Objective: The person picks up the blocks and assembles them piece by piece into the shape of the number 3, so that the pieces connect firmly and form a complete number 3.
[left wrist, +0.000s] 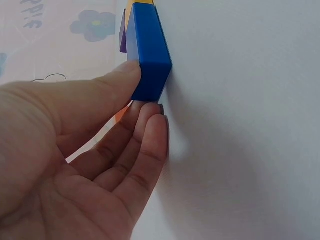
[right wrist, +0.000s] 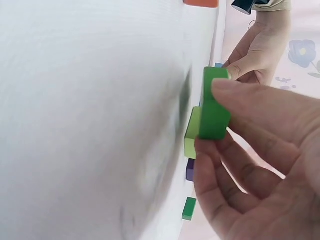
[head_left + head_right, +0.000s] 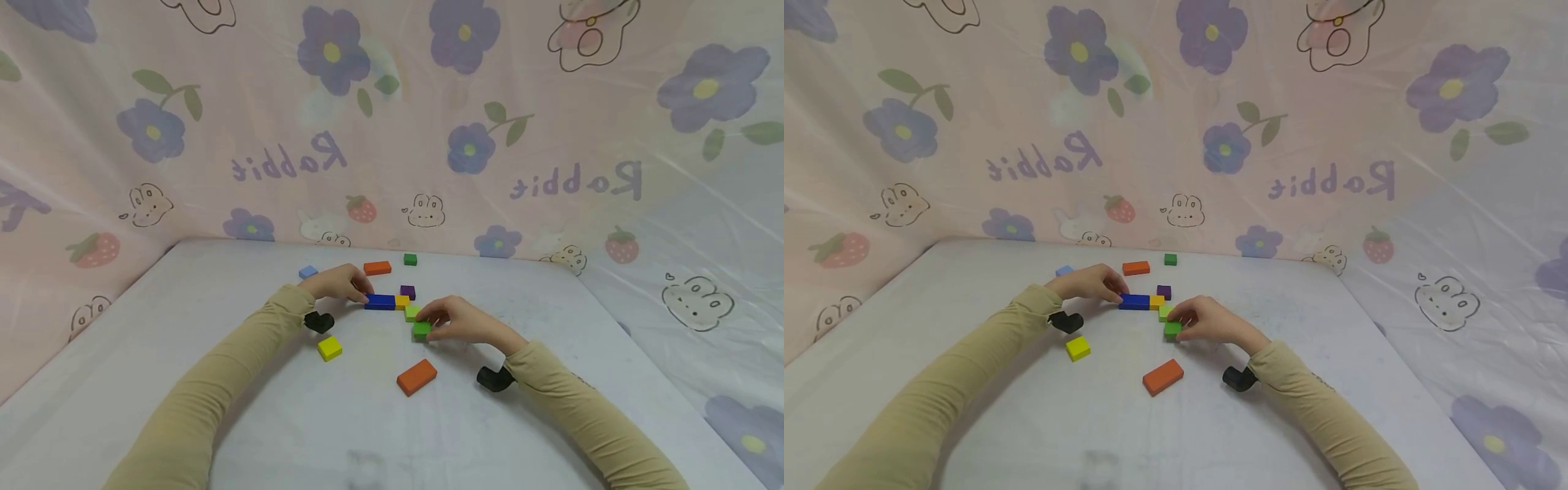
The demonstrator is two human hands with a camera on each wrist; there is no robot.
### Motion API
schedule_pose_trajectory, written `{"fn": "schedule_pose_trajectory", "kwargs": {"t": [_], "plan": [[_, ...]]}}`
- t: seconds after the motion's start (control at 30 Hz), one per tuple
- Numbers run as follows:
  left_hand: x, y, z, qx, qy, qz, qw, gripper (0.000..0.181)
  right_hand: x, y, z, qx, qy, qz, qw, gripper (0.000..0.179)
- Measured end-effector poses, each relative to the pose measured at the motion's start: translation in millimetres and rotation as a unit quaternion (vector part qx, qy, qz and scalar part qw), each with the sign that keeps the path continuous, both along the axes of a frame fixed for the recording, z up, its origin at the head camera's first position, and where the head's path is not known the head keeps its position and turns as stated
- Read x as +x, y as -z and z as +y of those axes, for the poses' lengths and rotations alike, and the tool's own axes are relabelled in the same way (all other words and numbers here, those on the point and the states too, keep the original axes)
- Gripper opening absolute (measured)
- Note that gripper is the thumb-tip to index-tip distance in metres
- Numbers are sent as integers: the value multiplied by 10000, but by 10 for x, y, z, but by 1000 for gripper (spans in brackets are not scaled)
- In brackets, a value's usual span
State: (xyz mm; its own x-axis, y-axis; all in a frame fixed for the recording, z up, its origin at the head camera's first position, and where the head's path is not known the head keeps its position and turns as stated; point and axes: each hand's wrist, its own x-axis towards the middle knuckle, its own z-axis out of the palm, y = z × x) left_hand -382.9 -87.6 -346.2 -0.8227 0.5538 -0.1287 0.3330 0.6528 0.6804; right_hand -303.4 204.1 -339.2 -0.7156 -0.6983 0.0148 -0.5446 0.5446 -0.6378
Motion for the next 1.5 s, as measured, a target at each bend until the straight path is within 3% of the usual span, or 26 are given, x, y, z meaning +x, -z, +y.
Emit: {"fn": "schedule_pose_trajectory", "kwargs": {"t": [0.5,0.97,1.5], "plan": [[-3,6,7,-5,-62,-58,10000,22,-19,60,-36,259,320,47,9991,36],[0,7,0,100,27,-54,9999,23,5,87,-88,306,647,395,9967,37],[7,7,5,11,-49,-19,10000,23,53,27,-134,497,823,435,9944,36]]}}
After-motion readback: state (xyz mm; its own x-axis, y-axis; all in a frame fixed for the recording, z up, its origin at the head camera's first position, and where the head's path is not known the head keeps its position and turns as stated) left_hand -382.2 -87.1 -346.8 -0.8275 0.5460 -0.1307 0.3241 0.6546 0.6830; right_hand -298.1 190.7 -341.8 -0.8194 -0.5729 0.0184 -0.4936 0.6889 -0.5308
